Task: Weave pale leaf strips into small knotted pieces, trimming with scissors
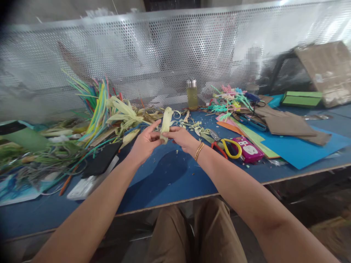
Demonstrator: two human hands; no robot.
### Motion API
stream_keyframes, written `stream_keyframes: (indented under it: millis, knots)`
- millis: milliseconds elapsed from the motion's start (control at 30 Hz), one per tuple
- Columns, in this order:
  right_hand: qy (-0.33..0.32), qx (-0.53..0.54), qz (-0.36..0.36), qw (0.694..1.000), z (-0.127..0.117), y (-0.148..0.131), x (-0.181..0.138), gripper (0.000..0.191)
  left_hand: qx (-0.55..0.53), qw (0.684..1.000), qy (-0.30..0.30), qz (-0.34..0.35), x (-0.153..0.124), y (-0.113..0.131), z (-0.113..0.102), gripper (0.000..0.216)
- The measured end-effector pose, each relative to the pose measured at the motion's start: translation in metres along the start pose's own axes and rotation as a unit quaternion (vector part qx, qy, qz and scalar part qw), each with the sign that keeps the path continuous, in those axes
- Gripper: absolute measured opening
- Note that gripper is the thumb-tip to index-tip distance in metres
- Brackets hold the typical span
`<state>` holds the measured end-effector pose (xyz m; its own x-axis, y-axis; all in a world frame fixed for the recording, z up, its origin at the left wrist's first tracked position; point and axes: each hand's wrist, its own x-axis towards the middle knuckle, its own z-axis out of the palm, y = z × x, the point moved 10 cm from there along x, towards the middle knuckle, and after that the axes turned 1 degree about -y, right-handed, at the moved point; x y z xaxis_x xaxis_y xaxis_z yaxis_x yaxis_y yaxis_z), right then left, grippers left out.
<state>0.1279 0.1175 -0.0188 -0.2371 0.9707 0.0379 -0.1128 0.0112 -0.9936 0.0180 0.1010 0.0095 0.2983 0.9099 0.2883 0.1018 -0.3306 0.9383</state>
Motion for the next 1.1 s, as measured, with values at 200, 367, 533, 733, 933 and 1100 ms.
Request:
stream_keyframes:
  millis: [200, 367, 533, 733, 933, 1100]
  knots:
    - [0.037, 0.041, -0.043, 0.998, -0.006, -0.011, 0.001, 0.024, 0.026, 0.999, 0.014, -0.018, 0.001, -0.005, -0.005, 0.092]
    - [0.073, 0.021, -0.089, 0.993, -0.020, -0.019, 0.003, 0.031, 0.035, 0.998, -0.003, -0.054, -0.001, -0.010, 0.001, 0.083]
    - [0.070, 0.004, -0.125, 0.990, -0.021, -0.025, 0.002, 0.033, -0.051, 0.993, -0.050, -0.095, -0.005, -0.017, 0.013, 0.067]
    - [0.051, -0.008, -0.133, 0.990, -0.011, -0.029, -0.003, 0.030, -0.164, 0.970, -0.092, -0.152, -0.008, -0.026, 0.020, 0.042]
    - [-0.019, 0.077, -0.095, 0.992, 0.009, -0.018, -0.005, 0.029, -0.206, 0.963, -0.085, -0.153, -0.008, -0.031, 0.024, 0.040]
    - [-0.016, 0.103, -0.058, 0.993, 0.011, -0.006, -0.003, 0.026, -0.238, 0.954, -0.067, -0.171, -0.011, -0.033, 0.033, 0.022]
